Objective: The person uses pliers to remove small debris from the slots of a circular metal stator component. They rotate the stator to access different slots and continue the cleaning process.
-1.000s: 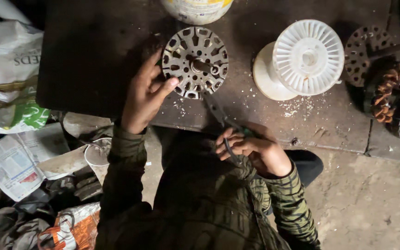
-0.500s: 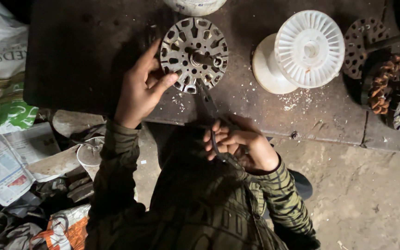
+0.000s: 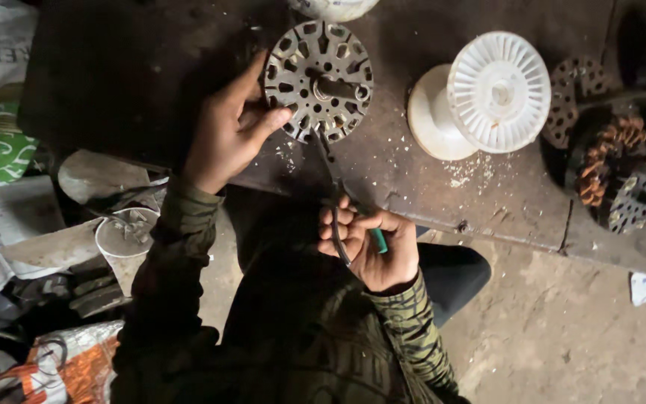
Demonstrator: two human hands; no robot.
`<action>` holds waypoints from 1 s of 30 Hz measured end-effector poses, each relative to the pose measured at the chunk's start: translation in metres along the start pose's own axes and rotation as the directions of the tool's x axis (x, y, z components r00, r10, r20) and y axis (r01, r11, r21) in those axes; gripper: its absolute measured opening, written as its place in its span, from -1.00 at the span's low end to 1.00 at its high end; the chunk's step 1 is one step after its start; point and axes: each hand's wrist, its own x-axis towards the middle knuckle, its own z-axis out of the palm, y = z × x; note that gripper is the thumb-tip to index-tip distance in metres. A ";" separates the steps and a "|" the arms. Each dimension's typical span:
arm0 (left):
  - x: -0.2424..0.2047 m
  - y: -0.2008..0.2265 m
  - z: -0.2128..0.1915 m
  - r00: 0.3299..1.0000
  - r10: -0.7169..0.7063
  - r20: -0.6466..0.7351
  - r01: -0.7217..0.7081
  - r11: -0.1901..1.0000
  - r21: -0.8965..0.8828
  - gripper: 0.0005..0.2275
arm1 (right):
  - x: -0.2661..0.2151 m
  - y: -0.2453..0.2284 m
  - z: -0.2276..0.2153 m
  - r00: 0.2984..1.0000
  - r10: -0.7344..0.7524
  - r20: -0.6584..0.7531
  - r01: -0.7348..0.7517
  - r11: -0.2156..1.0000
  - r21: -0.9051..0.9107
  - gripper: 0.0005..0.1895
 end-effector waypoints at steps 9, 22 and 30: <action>0.004 0.002 -0.001 1.000 -0.008 -0.007 0.009 0.995 0.097 -0.36 | -0.020 -0.007 -0.010 0.942 -0.025 0.334 -0.070 0.960 0.269 -0.82; 0.005 0.008 -0.003 0.995 -0.015 0.101 0.011 0.999 0.033 -0.35 | -0.006 -0.007 0.015 0.983 -0.005 0.185 0.033 0.988 -0.149 -0.82; 0.005 0.007 -0.008 0.990 -0.101 0.095 0.100 0.995 0.012 -0.36 | -0.029 0.029 0.027 0.487 -0.835 0.255 0.611 0.118 -0.783 -0.78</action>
